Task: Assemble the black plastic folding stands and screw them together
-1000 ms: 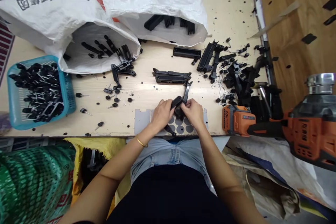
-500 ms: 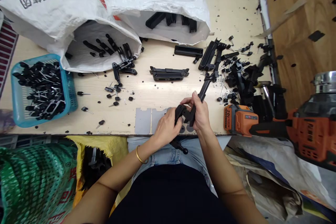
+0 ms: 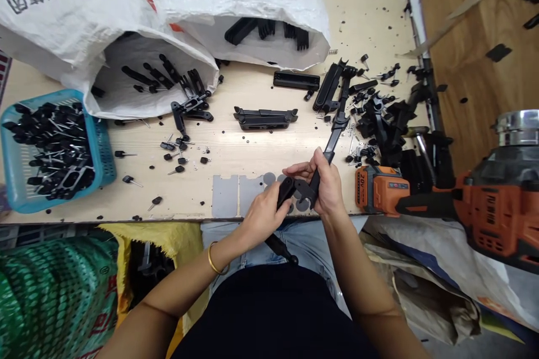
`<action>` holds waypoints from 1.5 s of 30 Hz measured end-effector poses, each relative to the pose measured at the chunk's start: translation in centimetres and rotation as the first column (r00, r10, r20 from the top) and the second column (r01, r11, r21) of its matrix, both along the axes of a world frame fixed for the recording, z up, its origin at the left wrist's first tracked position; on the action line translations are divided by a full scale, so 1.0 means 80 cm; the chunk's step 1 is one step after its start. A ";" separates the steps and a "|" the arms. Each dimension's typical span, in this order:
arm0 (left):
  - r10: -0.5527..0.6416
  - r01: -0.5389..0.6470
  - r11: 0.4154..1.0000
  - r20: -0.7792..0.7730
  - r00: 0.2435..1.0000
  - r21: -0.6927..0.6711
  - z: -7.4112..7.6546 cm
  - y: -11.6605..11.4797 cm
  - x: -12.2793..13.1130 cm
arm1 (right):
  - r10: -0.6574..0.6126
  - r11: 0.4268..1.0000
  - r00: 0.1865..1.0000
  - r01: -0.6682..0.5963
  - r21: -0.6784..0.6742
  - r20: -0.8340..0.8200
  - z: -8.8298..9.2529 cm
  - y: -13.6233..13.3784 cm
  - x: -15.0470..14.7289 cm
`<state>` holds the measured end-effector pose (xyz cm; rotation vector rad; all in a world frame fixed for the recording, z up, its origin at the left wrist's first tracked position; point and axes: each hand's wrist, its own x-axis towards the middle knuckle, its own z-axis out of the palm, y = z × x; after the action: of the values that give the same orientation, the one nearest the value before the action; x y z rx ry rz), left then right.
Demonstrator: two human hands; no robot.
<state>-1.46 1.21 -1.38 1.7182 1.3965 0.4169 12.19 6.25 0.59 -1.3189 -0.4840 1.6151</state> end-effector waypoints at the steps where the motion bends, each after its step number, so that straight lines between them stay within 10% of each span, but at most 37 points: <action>1: 0.011 -0.011 1.000 -0.010 1.000 -0.008 0.002 0.000 0.001 | -0.011 1.000 1.000 0.011 0.007 0.012 0.000 -0.003 -0.002; 19: 0.007 -0.013 0.997 -0.072 0.997 -0.080 0.001 -0.008 0.000 | -0.005 0.999 0.998 0.008 -0.052 0.058 -0.012 -0.017 -0.006; 36: -0.130 0.172 0.984 -0.512 0.849 0.035 0.008 -0.035 0.010 | -0.110 0.993 0.992 0.107 -0.047 -0.064 -0.040 -0.028 -0.034; 45: -0.175 0.185 0.983 -0.258 0.950 0.016 0.004 0.007 -0.052 | 0.030 0.998 0.994 -0.023 0.066 -0.105 -0.043 -0.010 -0.016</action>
<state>-5.60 1.80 -1.06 1.9677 1.4005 0.1256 10.94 5.43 -2.83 -1.1767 -0.4866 1.6687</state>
